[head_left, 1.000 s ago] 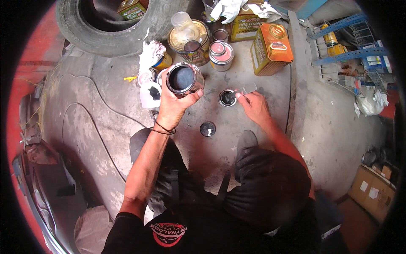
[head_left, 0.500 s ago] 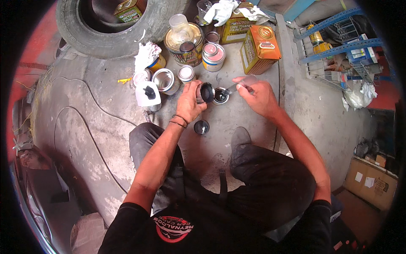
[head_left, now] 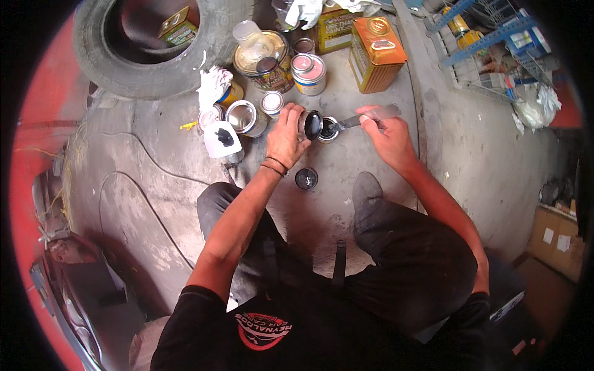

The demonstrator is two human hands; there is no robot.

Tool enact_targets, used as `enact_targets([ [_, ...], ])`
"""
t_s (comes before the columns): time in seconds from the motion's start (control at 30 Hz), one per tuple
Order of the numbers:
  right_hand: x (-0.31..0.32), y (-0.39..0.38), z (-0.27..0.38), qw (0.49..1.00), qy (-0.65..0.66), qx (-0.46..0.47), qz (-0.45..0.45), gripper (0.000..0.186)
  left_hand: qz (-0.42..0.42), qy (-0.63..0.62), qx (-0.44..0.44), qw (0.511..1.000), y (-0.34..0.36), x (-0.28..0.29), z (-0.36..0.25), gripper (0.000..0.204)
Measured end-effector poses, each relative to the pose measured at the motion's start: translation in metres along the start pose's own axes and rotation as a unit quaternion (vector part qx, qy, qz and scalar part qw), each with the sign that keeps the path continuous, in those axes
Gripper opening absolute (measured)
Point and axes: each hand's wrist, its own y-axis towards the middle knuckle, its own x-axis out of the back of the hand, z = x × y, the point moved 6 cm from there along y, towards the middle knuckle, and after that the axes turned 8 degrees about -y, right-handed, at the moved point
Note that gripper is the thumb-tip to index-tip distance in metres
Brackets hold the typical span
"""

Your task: The person mixes automotive paint by pouring black pigment and thinner into a small container and stirring the mixture with a metal spatula.

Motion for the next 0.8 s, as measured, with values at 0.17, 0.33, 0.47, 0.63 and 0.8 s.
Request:
enact_targets([
  [0.17, -0.004, -0.004, 0.0, 0.999, 0.027, 0.003, -0.024, 0.02, -0.012, -0.016, -0.021, 1.0, 0.004, -0.012, 0.013, 0.091],
  [0.33, -0.001, -0.004, 0.0, 0.998, 0.023, 0.004, -0.054, 0.02, -0.013, -0.004, -0.047, 0.999, 0.008, -0.022, 0.015, 0.088],
  [0.47, -0.002, -0.004, -0.005, 0.997, 0.036, -0.007, -0.061, 0.022, -0.017, 0.028, -0.07, 0.997, 0.01, -0.022, 0.012, 0.082],
  [0.63, -0.001, -0.008, -0.002, 0.998, -0.004, -0.003, -0.069, 0.023, -0.036, 0.057, -0.119, 0.991, 0.016, -0.018, 0.003, 0.074],
  [0.8, 0.0, -0.01, 0.002, 0.997, -0.003, -0.003, -0.074, 0.022, -0.041, 0.104, -0.143, 0.983, 0.02, -0.017, -0.008, 0.074],
])
